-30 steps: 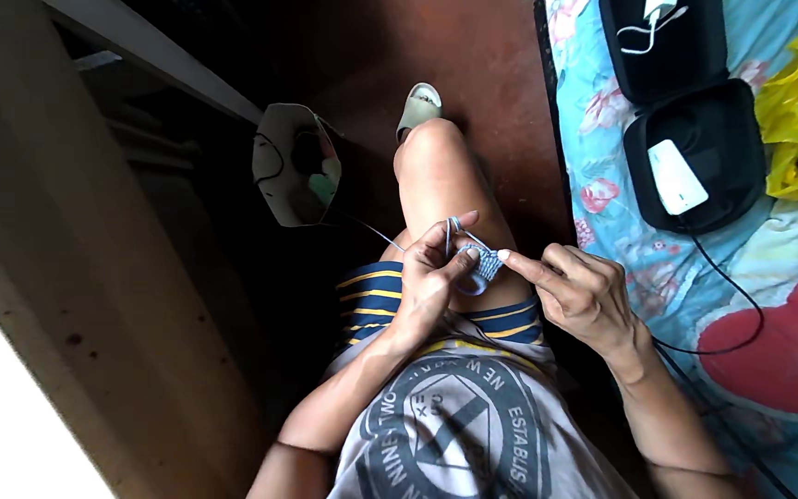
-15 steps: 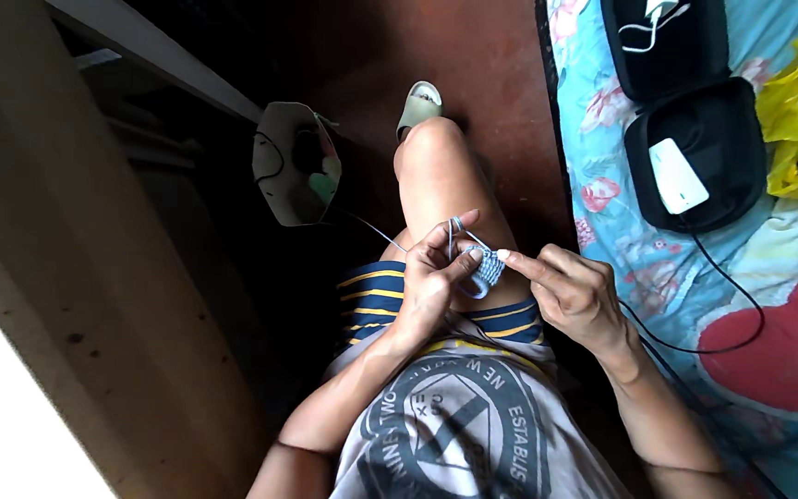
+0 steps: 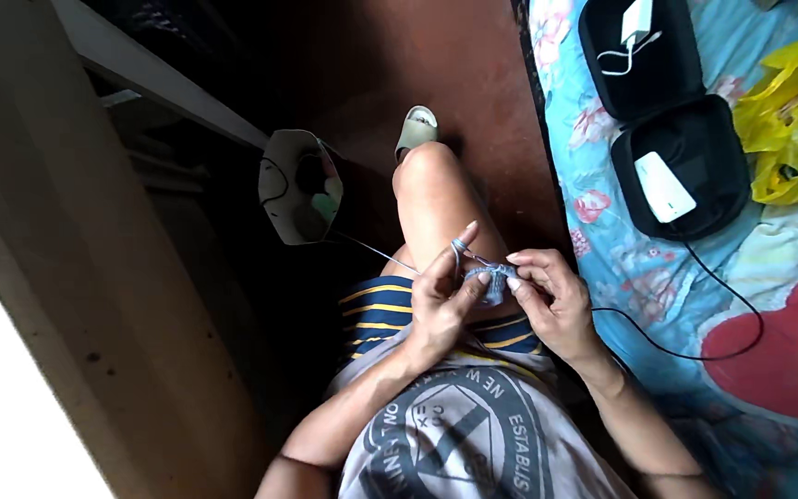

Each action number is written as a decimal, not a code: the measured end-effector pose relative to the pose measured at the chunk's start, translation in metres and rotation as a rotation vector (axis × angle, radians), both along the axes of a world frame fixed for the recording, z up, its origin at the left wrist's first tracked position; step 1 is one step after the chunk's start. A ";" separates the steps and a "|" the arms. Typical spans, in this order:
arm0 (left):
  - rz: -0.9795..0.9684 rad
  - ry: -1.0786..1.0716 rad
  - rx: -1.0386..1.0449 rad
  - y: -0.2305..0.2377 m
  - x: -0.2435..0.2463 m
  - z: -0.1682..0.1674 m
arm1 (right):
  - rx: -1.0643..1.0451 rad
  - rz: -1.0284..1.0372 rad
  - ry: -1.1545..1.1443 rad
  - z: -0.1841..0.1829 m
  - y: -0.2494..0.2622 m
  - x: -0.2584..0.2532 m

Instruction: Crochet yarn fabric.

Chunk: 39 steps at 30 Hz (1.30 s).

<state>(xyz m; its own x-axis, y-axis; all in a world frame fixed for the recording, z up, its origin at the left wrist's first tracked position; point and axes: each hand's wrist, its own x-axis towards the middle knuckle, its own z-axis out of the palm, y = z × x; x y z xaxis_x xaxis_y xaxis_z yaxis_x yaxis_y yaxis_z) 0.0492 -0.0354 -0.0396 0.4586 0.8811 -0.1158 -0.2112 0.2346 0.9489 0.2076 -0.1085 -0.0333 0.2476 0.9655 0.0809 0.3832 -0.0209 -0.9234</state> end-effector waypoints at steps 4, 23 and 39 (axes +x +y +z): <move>-0.083 -0.077 -0.183 0.013 -0.005 0.002 | 0.211 0.017 -0.520 -0.007 -0.002 0.014; -0.206 -0.084 -0.235 0.018 -0.012 -0.007 | -0.228 0.086 0.692 -0.002 0.010 0.014; -0.358 -0.290 -0.028 0.048 -0.045 -0.009 | -0.226 0.115 0.628 0.007 0.007 0.006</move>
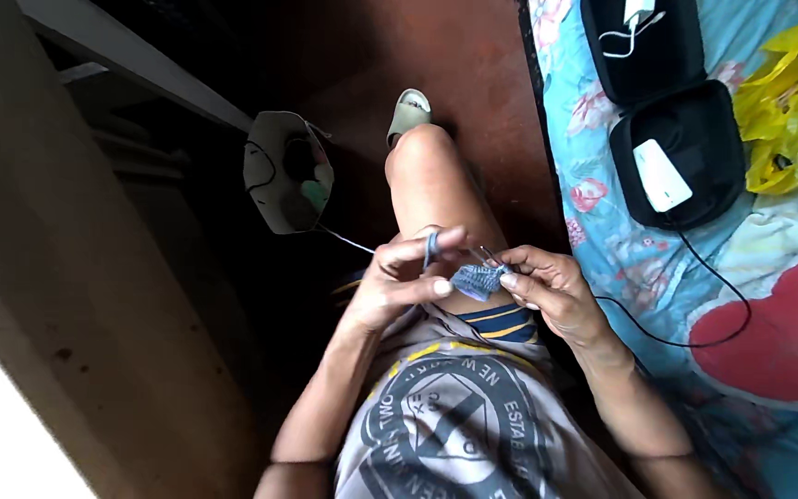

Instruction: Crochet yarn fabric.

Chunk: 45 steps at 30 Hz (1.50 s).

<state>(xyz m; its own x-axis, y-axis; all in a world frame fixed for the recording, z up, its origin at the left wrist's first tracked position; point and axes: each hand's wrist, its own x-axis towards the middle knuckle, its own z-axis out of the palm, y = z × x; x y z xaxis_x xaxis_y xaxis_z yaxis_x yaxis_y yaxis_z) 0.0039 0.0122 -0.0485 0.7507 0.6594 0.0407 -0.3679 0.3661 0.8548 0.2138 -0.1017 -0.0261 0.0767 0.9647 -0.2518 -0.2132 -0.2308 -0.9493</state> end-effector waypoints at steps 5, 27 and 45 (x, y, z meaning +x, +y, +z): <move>0.062 0.200 -0.136 -0.021 0.029 0.017 | -0.002 -0.026 -0.081 0.004 -0.002 -0.009; 0.295 0.301 -0.240 -0.029 0.032 0.016 | 0.508 0.077 -1.223 -0.010 -0.004 0.015; 0.341 0.280 -0.199 -0.036 0.035 0.013 | 0.505 0.039 -1.290 -0.012 -0.010 0.008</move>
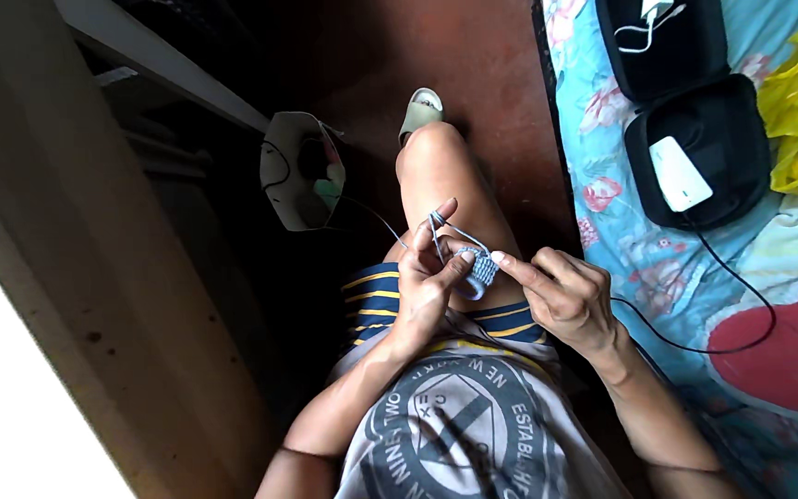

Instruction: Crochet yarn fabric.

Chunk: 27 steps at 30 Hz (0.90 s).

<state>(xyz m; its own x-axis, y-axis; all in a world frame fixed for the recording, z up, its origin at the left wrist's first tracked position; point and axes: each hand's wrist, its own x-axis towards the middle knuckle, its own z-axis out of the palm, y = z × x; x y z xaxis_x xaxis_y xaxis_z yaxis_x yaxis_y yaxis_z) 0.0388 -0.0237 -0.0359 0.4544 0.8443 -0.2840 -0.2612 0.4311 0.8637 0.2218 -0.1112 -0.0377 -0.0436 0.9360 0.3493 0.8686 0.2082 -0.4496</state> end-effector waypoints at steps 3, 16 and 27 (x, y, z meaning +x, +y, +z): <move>-0.021 -0.018 -0.125 0.002 0.000 0.001 | -0.003 -0.008 0.043 -0.002 -0.001 0.001; -0.013 0.013 -0.049 0.000 -0.002 0.000 | 0.004 -0.019 -0.060 0.000 -0.004 0.001; -0.064 -0.030 -0.172 0.002 -0.001 -0.001 | -0.002 -0.011 0.068 -0.004 -0.002 0.002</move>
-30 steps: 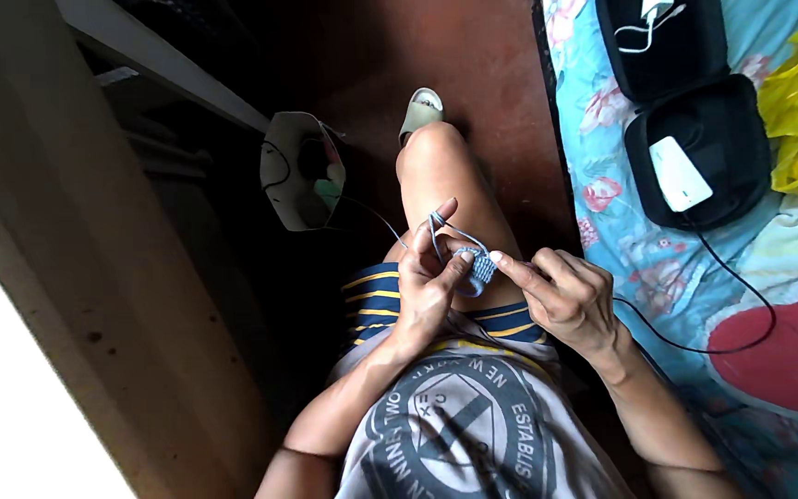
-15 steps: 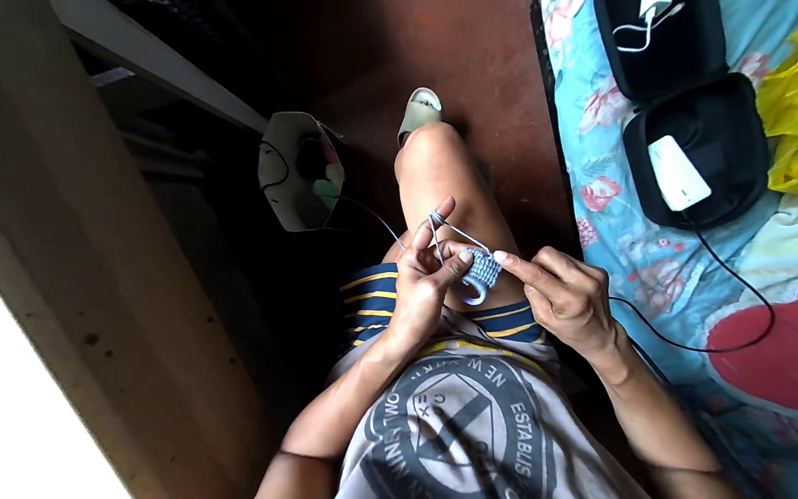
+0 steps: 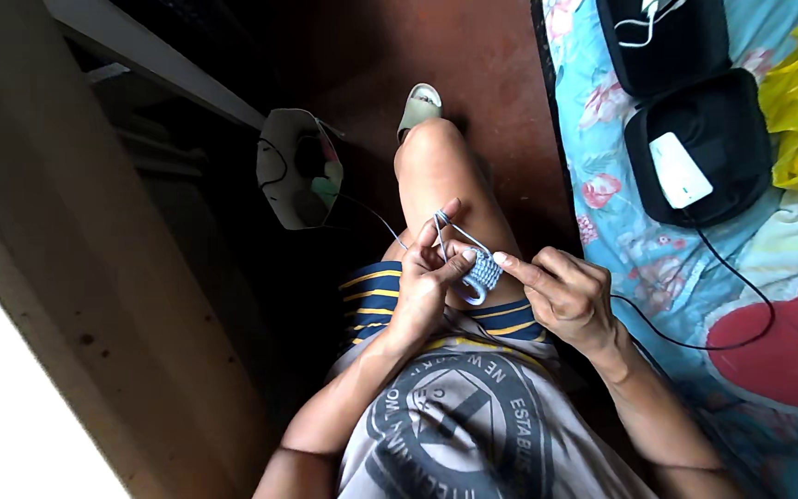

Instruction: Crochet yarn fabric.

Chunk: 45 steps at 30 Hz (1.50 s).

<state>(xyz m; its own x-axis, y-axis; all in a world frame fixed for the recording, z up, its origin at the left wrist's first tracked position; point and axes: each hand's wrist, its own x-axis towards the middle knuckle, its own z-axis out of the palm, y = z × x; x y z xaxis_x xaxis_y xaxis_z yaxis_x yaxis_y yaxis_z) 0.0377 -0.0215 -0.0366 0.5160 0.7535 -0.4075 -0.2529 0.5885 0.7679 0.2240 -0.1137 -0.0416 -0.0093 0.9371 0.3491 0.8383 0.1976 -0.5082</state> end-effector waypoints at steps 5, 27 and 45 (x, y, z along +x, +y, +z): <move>-0.013 -0.035 -0.019 0.001 -0.001 0.000 | -0.011 0.004 0.075 -0.002 0.001 0.002; -0.031 -0.035 0.251 -0.003 -0.001 -0.003 | 0.049 -0.072 0.141 0.003 0.004 -0.012; -0.104 0.061 0.480 0.002 -0.005 0.000 | -0.144 0.036 0.522 0.006 0.004 -0.004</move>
<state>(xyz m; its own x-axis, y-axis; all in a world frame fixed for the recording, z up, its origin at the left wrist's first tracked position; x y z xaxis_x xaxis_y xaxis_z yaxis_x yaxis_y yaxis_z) 0.0329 -0.0193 -0.0368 0.5846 0.8092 -0.0588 -0.1575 0.1842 0.9702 0.2198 -0.1092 -0.0353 0.0975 0.9781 0.1837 0.4610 0.1191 -0.8793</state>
